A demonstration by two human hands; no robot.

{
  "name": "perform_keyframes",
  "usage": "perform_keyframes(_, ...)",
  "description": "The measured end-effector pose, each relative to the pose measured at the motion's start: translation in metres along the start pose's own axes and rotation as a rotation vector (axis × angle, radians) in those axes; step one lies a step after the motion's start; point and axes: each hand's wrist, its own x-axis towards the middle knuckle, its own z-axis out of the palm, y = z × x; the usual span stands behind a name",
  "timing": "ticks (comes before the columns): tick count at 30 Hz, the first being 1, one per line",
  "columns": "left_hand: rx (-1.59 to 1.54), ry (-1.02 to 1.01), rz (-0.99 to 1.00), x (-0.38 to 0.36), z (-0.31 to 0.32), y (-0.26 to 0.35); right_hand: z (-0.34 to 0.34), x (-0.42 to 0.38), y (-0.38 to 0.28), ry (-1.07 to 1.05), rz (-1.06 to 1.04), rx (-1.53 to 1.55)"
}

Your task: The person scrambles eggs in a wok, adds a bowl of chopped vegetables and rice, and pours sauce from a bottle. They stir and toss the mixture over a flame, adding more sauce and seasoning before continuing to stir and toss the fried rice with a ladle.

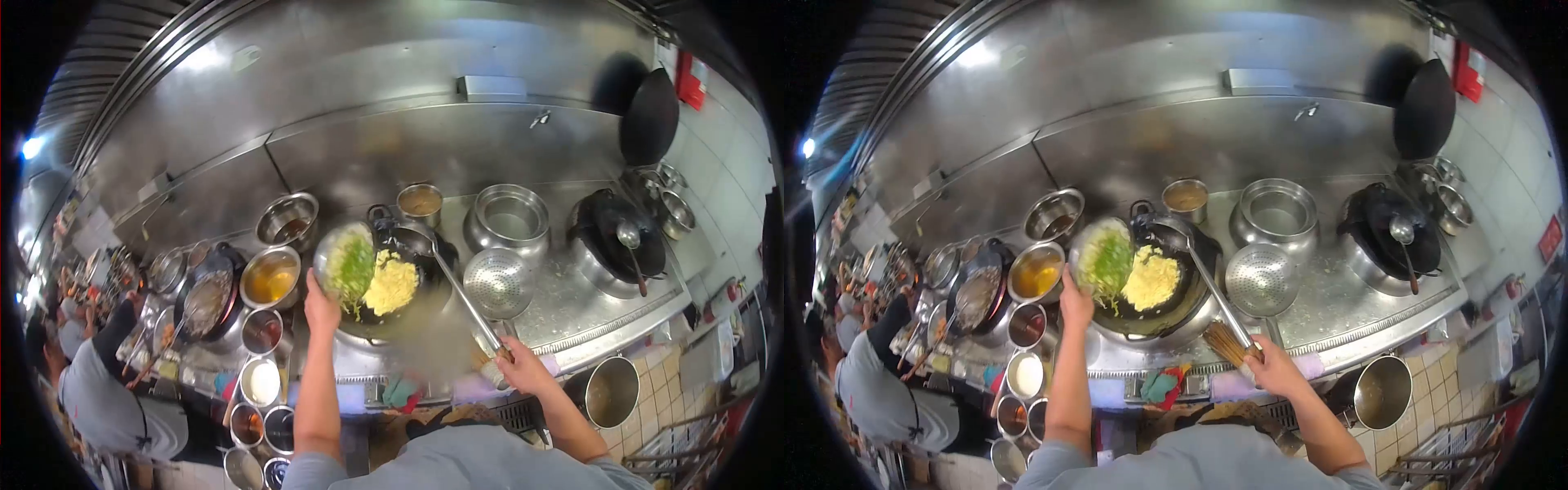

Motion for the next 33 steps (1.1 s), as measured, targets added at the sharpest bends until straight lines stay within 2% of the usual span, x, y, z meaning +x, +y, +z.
perform_keyframes(2, 0.104, 0.020, 0.121, -0.003, 0.036, 0.006, 0.006, -0.006, 0.018, 0.079, -0.089, -0.077)
perform_keyframes(3, 0.180, -0.068, 0.108, 0.005, 0.069, -0.017, 0.007, -0.014, 0.000, 0.045, 0.042, 0.009)
perform_keyframes(4, 0.269, -0.165, 0.106, 0.010, 0.091, -0.029, 0.011, -0.017, 0.001, 0.051, 0.052, 0.012)
perform_keyframes(6, 0.397, -0.149, 0.135, 0.033, 0.115, -0.033, 0.016, -0.018, 0.001, 0.099, -0.012, -0.113)
perform_keyframes(7, 0.325, -0.140, 0.090, 0.046, 0.119, -0.030, 0.017, -0.019, 0.002, 0.110, -0.011, -0.120)
perform_keyframes(8, 0.255, -0.135, 0.041, 0.055, 0.114, -0.021, 0.019, -0.022, 0.005, 0.131, -0.032, -0.183)
perform_keyframes(12, 0.037, 0.054, 0.083, 0.060, 0.086, -0.009, 0.024, -0.026, 0.009, 0.192, -0.101, -0.371)
perform_keyframes(13, -0.016, 0.049, 0.189, 0.048, 0.078, -0.010, 0.023, -0.023, 0.005, 0.183, -0.103, -0.372)
perform_keyframes(14, 0.022, -0.079, 0.300, 0.040, 0.070, -0.017, 0.020, -0.017, -0.004, 0.177, -0.114, -0.385)
perform_keyframes(16, -0.011, -0.142, 0.256, 0.025, 0.055, -0.009, 0.014, -0.009, -0.016, 0.151, -0.134, -0.401)
perform_keyframes(17, -0.030, -0.031, 0.266, 0.025, 0.049, -0.008, 0.009, -0.003, -0.021, 0.140, -0.184, -0.396)
perform_keyframes(20, -0.268, 0.169, 0.154, 0.019, 0.028, -0.018, -0.002, 0.001, -0.056, 0.088, -0.290, -0.340)
perform_keyframes(21, -0.496, 0.140, -0.054, 0.010, 0.022, -0.024, -0.007, -0.004, -0.075, 0.078, -0.295, -0.278)
perform_keyframes(22, -0.508, 0.232, -0.127, 0.001, 0.023, -0.043, -0.012, -0.006, -0.086, 0.066, -0.295, -0.216)
perform_keyframes(23, -0.768, 0.214, -0.289, -0.024, -0.001, -0.026, -0.016, -0.006, -0.089, 0.000, -0.269, -0.130)
perform_keyframes(24, -1.032, 0.198, -0.441, -0.047, -0.027, -0.004, -0.017, 0.000, -0.084, -0.031, -0.282, -0.138)
perform_keyframes(26, -1.223, 0.216, -0.633, -0.096, -0.044, -0.025, -0.011, 0.014, -0.063, -0.020, -0.386, -0.072)
perform_keyframes(27, -1.292, 0.244, -0.720, -0.126, -0.049, -0.039, -0.009, 0.019, -0.059, -0.062, -0.317, -0.102)
perform_keyframes(28, -1.364, 0.273, -0.803, -0.160, -0.053, -0.055, -0.005, 0.040, -0.031, -0.089, -0.332, -0.107)
perform_keyframes(30, -1.442, 0.293, -0.777, -0.242, -0.058, -0.081, 0.003, 0.088, 0.036, -0.193, -0.373, -0.404)
perform_keyframes(31, -1.457, 0.401, -0.835, -0.281, -0.062, -0.078, -0.005, 0.092, 0.031, -0.214, -0.380, -0.405)
perform_keyframes(32, -1.466, 0.507, -0.893, -0.323, -0.068, -0.076, -0.013, 0.097, 0.016, -0.333, -0.151, -0.305)
perform_keyframes(33, -1.349, 0.546, -0.992, -0.374, -0.070, -0.091, -0.020, 0.106, 0.002, -0.449, 0.073, -0.212)
